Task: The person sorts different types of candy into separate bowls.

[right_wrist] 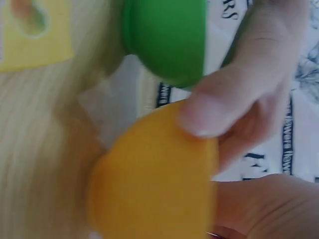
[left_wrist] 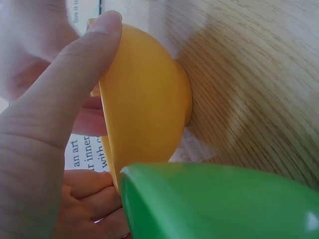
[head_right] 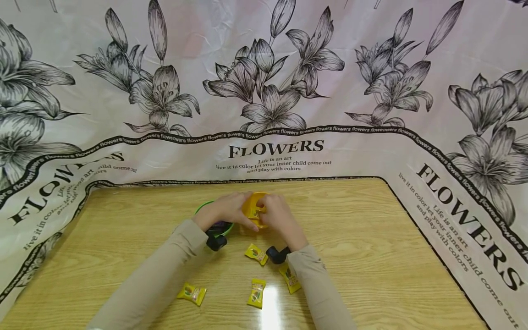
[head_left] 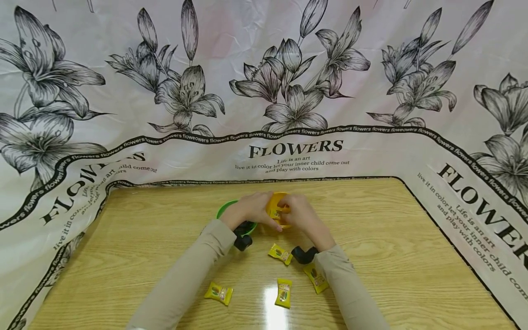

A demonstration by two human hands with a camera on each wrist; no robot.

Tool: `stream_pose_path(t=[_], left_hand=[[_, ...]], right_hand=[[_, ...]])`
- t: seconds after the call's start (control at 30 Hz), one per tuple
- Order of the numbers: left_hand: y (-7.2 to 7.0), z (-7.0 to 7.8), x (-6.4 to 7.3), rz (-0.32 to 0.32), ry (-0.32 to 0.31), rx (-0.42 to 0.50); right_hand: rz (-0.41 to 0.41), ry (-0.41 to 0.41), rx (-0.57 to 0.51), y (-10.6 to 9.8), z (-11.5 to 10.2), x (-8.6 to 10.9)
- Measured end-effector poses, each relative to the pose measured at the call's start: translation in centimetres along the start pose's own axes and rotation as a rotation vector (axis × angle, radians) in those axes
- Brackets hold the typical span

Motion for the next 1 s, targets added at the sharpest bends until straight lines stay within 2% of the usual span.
stream_pose_path(t=[0.17,0.33,0.6,0.83,1.0], left_hand=[[0.0,-0.1,0.0,-0.002,-0.001,-0.002],[-0.3,-0.1,0.1,-0.005,-0.005,0.006],[-0.5,-0.2,0.1,0.006,0.02,-0.005],[-0.5,0.0,0.0,0.007,0.04,-0.064],[-0.5,0.0,0.0,0.01,0.023,-0.036]], right_hand=[[0.025,-0.011,-0.016,-1.7,-1.2,0.4],[0.073,-0.046,-0.014,-3.7,-3.7,1.1],[0.125,-0.224,-0.09,-6.0,-8.8,2.6],[0.04,-0.243,-0.121,-5.6,-12.5,4.2],[-0.1,-0.242,-0.124,-3.9,-14.8,5.3]])
Point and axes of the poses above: each hand's wrist, its own x-axis away from the middle knuckle, its own y-axis out of the palm, z = x × y, the point moved 7 cm from there along -x, towards the middle knuckle, and after that the axes turned 4 degrees about x, right-handed, at the moved point
